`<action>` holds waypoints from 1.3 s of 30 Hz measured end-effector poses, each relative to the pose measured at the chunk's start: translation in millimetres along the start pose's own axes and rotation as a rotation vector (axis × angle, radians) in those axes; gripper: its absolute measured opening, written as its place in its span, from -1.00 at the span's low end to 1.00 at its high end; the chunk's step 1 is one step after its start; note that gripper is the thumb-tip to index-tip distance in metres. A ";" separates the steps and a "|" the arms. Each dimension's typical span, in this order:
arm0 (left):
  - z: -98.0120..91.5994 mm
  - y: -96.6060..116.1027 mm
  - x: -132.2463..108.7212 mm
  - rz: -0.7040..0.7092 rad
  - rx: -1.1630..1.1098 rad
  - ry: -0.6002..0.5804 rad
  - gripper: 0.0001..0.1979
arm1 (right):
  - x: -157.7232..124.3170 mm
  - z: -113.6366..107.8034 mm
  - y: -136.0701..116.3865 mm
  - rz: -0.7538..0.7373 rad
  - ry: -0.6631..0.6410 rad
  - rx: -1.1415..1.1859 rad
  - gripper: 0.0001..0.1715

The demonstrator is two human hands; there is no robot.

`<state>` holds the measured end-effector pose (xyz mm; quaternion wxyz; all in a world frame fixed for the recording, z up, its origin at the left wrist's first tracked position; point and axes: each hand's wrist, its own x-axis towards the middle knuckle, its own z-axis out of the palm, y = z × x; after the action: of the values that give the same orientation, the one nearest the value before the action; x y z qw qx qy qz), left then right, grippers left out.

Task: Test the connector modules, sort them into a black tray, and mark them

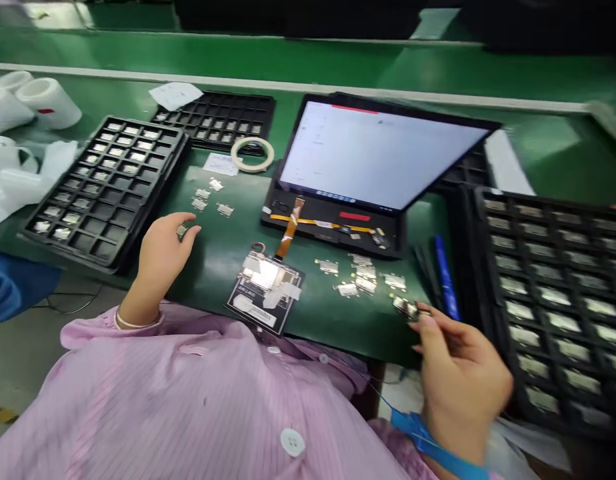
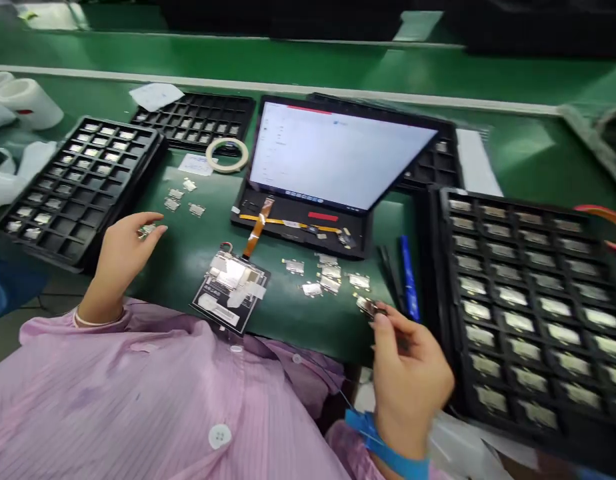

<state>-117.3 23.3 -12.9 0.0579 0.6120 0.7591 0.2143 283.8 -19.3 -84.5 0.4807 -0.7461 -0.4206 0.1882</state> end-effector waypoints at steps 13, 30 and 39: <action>-1.1 -9.8 3.9 -0.104 0.174 -0.085 -0.85 | -29.0 17.0 -38.0 -0.188 -0.199 -0.024 -0.72; 26.1 70.2 -43.0 -0.049 -1.199 -0.681 -0.62 | -56.2 29.6 -97.3 -0.115 -0.781 0.269 -0.79; 20.5 84.3 -58.3 -0.053 -1.223 -0.878 -0.61 | -55.5 28.2 -106.8 0.119 -1.009 0.421 -0.72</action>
<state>-19.6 -13.7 -8.2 0.6899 0.4815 0.4264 0.3322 184.8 -28.8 -11.0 0.3468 -0.4734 -0.5091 0.6297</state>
